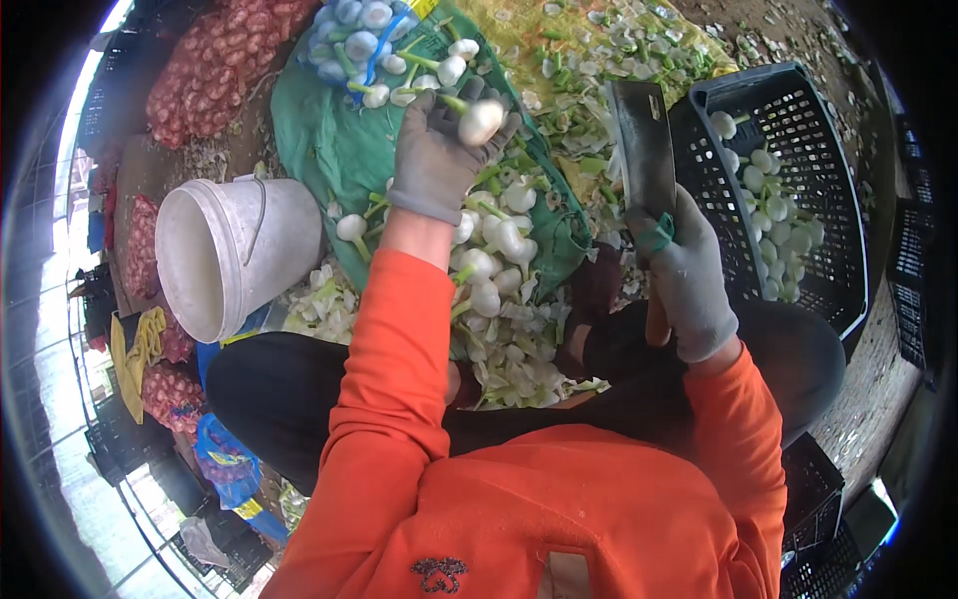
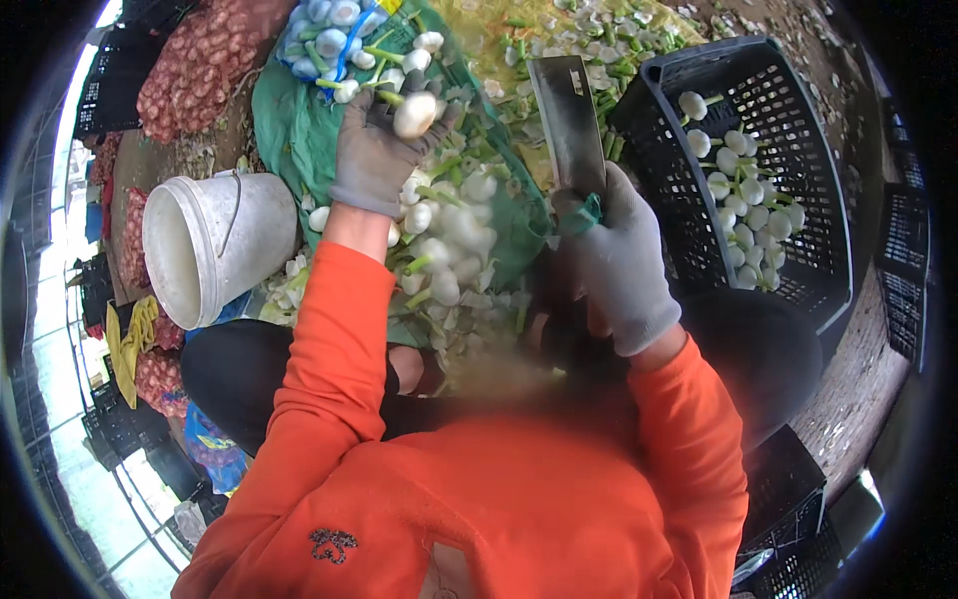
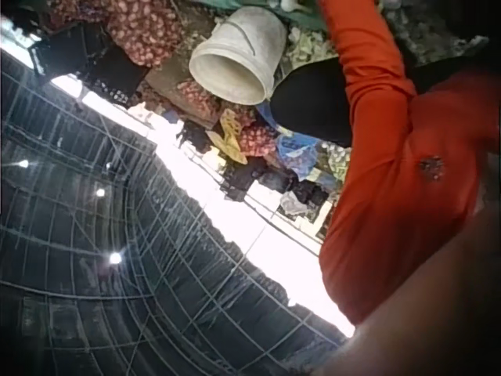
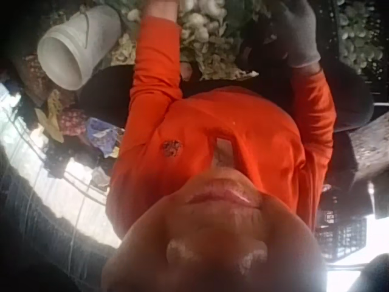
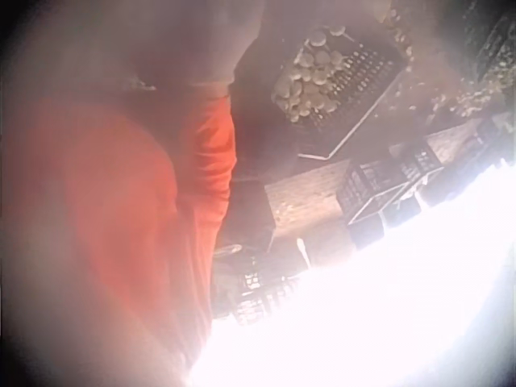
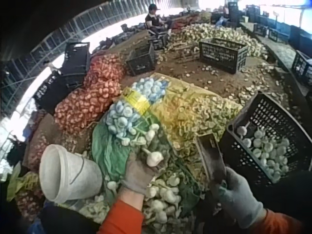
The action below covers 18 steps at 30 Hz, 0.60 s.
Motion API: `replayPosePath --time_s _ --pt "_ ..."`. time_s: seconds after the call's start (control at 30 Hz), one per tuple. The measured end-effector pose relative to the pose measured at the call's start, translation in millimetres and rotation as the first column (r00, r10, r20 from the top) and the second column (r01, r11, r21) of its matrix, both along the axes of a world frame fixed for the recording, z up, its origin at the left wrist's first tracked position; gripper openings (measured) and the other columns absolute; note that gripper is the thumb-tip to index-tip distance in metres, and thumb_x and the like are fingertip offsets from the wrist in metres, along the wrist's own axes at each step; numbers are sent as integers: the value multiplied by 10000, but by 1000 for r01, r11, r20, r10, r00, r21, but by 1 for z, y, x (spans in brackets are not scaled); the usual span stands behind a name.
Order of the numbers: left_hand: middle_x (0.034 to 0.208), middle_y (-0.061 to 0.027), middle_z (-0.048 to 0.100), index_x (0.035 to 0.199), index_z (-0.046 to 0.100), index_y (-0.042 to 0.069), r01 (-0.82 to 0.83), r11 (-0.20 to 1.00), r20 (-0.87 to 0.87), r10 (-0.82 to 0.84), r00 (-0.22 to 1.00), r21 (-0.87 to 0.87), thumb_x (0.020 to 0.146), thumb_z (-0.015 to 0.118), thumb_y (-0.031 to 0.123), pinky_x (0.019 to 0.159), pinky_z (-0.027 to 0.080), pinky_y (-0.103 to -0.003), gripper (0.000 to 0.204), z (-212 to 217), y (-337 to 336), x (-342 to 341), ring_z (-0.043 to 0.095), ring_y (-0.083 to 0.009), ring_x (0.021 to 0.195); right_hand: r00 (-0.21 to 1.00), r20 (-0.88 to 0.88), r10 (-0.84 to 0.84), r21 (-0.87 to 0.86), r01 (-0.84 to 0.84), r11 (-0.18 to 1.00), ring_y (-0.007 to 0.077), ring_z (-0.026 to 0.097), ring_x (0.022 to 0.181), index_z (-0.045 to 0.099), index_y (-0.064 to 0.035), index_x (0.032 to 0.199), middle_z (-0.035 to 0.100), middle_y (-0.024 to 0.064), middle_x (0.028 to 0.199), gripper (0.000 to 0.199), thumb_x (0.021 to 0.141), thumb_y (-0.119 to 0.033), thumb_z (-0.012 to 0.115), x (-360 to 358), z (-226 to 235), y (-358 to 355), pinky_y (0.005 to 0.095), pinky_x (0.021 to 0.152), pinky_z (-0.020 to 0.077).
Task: The person peels green onions by hand and with a cleaver, removing the outer layers and trimming the stems, then placing the cleaned onions into a black plastic crate.
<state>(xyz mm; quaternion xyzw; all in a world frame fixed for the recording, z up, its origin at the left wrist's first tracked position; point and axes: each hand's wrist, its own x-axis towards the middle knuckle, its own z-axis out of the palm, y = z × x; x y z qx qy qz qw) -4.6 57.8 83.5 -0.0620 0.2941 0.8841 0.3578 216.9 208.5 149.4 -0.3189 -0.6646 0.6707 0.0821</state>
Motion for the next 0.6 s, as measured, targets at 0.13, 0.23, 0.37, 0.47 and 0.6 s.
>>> replayPosePath --time_s 0.13,0.23,0.37,0.47,0.6 --pt "1067 -98 643 1152 562 102 22 1000 73 -21 997 -7 963 482 320 837 546 -491 300 18 -12 14 633 -277 1020 998 -47 45 145 -38 989 164 567 727 596 -9 1087 633 105 882 240 854 -65 587 0 -14 3 294 673 466" --pt "1075 -113 669 1051 601 33 142 829 -139 -255 957 -541 962 504 277 791 539 -386 277 39 -10 50 655 -229 960 992 -50 116 565 -67 822 282 599 693 580 -28 972 615 171 838 141 837 -66 583 -3 -16 6 375 639 474" --pt "854 -173 664 933 649 15 -511 167 -280 -948 152 -843 930 549 325 734 501 -394 325 73 1 68 641 -329 817 976 -48 214 849 -73 524 379 598 756 580 -31 950 602 176 835 128 845 -101 601 -9 5 0 434 649 467" --pt "871 -186 645 971 661 53 -701 205 -274 -962 -14 -683 914 564 369 726 491 -427 335 81 11 74 609 -379 828 964 -59 259 896 -63 440 381 599 760 579 -38 949 600 170 818 129 833 -93 597 -13 8 0 458 659 467" --pt "858 -159 658 847 629 41 -810 331 -498 -865 -56 -484 909 535 327 724 498 -464 308 101 20 66 630 -369 803 967 199 160 856 -251 452 382 613 821 570 -37 964 611 184 845 158 821 -100 595 -5 -30 12 453 697 482"
